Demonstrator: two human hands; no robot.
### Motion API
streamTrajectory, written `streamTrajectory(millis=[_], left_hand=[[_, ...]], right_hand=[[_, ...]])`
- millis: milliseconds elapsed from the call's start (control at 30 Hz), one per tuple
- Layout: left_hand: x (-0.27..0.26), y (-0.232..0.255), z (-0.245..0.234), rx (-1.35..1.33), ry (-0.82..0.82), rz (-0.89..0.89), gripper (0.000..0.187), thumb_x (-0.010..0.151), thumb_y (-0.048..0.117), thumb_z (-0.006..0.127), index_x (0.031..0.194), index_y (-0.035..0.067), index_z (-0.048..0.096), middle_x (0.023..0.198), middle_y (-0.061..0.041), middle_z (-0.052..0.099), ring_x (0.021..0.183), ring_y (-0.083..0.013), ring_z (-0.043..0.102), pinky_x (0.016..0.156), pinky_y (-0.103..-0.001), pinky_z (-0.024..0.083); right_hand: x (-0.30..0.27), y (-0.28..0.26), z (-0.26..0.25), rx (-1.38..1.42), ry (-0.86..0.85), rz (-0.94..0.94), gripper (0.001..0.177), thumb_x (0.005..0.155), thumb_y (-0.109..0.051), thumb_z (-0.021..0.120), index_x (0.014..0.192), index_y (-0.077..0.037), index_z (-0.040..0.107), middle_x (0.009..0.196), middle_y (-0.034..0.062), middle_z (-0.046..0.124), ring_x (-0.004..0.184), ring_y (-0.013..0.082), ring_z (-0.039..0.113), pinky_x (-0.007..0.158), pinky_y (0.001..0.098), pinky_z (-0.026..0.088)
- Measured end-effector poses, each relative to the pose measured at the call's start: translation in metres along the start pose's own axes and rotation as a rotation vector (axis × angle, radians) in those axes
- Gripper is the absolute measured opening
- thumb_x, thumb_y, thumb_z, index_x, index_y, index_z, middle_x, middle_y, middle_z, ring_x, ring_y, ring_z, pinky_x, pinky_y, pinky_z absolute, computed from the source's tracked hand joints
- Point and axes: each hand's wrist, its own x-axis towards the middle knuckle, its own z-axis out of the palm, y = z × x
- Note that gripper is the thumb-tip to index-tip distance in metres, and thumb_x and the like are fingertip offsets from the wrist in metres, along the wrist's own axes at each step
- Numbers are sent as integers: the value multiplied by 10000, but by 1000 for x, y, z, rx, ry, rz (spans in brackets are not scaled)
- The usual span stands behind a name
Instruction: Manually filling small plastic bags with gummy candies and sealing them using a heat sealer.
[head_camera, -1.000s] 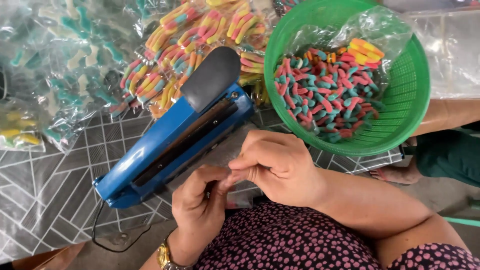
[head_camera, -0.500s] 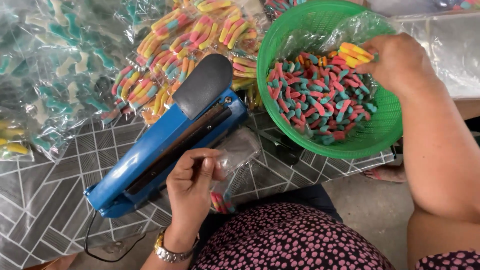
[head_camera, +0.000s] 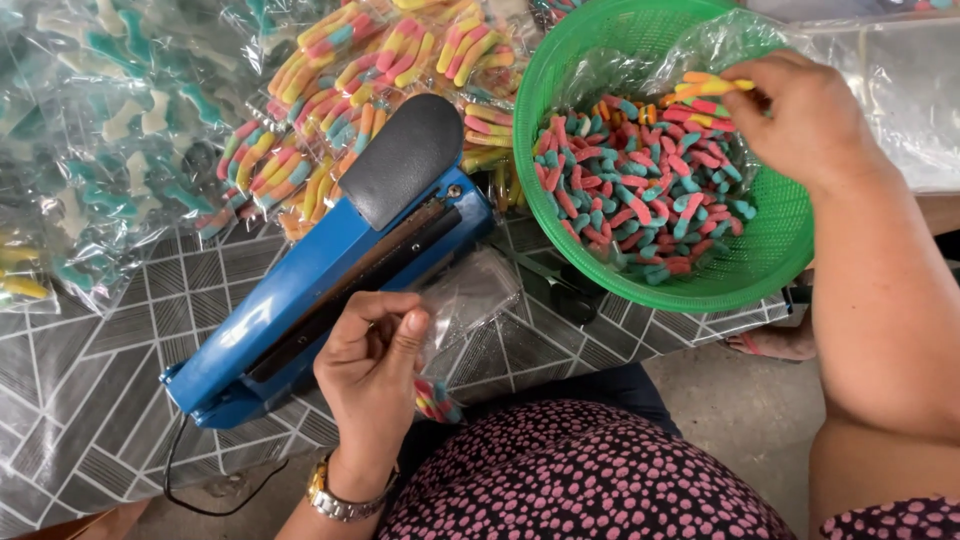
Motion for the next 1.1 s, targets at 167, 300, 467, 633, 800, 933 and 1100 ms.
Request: streamTrajectory(millis=[167,300,467,633,800,933,1100], left_hand=[[-1,-2,0,16,10,-30,119,958,69,722,1067,48,678,808,-10,652,559,-47,489,492,-171,433],[0,-5,3,-15,36,-48,88,978,106,700,1030,36,688,847,-26,687,553,-44,527,482,-156,464],[0,-9,5,-75,26,-29,86,952,105,736,1013,49,711,875,-39,720,562,-43,530,490,-155,462],[-1,-8,8,-101,-38,-66,94,916,124,760,944,34,770,840,-63,712,543,-78,537,469,-192,448],[-2,-6,7,-162,-144,-96,172,961,186,710,1023,41,778,928,-100,735,652,-101,602,481,-190,485],[-3,-8,5,-185,-233,-107,272,997,209,680,1206,45,743,1002,-83,704,768,-101,596,592,-200,478],[1,-3,3,-158,-296,-105,313,1007,241,656,1255,62,721,1037,-93,737,834,-114,623,634,-214,506]], right_hand=[[-6,-14,-10,137,-52,217,293,1082,-104,712,1350,14,725,1170,191,631,984,356,602,792,481,491],[-14,-19,-4,177,-9,212,287,1009,-26,792,1294,-6,755,1167,163,648,883,255,614,816,367,550],[-19,-69,-33,454,6,434,231,1068,0,756,1287,-3,681,1059,132,703,840,156,642,772,244,562],[-35,-141,-59,1193,32,123,316,978,178,611,1281,105,561,1129,255,694,1016,272,749,900,293,670],[-35,-204,-54,1114,-11,-49,295,866,94,745,1133,7,655,1117,157,676,806,121,685,677,165,605],[-30,-224,-42,933,90,-302,235,829,29,824,1019,29,686,1064,192,679,1048,254,660,898,324,602],[-20,-230,-46,924,-65,-396,188,855,12,794,1014,-35,707,1092,165,675,952,203,699,815,272,631]])
